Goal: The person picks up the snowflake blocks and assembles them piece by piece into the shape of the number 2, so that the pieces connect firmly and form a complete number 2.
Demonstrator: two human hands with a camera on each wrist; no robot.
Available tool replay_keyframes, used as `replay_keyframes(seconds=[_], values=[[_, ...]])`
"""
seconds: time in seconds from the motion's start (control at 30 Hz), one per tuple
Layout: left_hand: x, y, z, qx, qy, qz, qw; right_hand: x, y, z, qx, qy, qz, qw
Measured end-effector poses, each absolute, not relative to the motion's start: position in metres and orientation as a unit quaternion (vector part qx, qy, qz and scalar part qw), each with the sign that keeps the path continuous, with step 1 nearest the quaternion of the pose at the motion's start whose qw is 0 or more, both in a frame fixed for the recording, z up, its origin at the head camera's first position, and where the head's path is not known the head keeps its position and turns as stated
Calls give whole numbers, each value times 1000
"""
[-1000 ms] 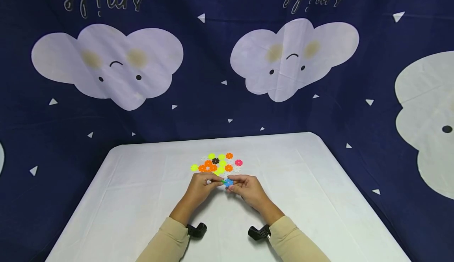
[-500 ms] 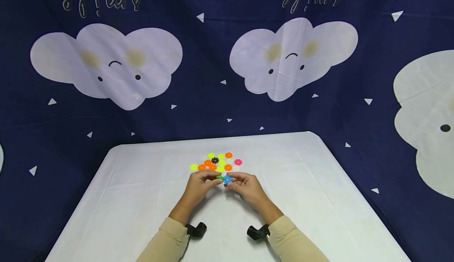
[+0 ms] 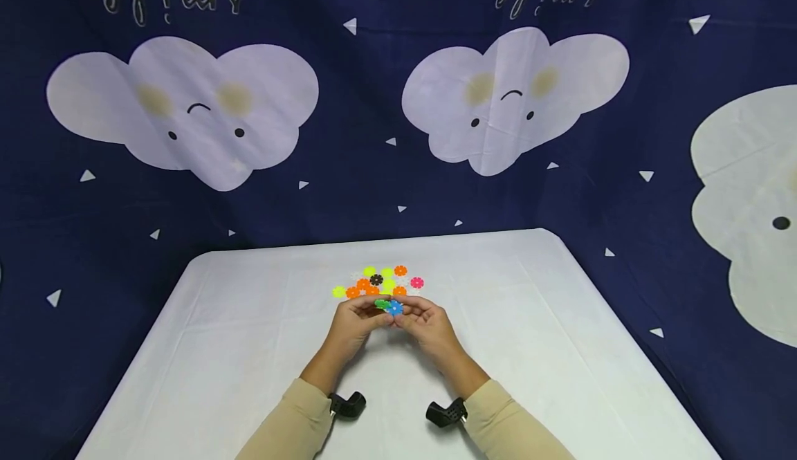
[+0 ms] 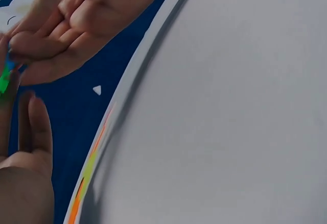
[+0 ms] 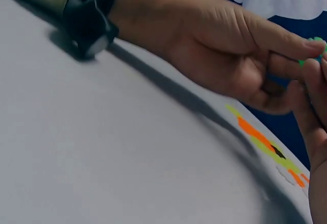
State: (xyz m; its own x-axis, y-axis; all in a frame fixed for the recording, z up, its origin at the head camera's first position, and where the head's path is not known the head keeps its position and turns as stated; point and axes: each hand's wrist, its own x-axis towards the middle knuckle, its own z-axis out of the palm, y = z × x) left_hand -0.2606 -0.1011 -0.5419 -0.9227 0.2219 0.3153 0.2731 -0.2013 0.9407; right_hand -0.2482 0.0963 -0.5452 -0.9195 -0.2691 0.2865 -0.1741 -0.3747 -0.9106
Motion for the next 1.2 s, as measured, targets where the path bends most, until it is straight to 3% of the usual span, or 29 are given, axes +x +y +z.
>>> replay_keyframes(seconds=[0.3, 0.57, 0.7, 0.87, 1.2], values=[[-261, -96, -545, -185, -518, -835, -25, -243, 78, -544, -161, 474, -864, 46], [-263, -98, -546, -173, -486, -857, 0, -245, 77, -541, -125, 498, -857, 47], [-266, -101, -545, -134, -459, -878, 21, -256, 86, -539, -111, 627, -771, -18], [-269, -109, -543, -92, -438, -893, 36, -273, 92, -545, -104, 828, -538, -120], [-269, -113, -543, -80, -426, -901, 29, -289, 76, -549, -138, 911, -358, -152]])
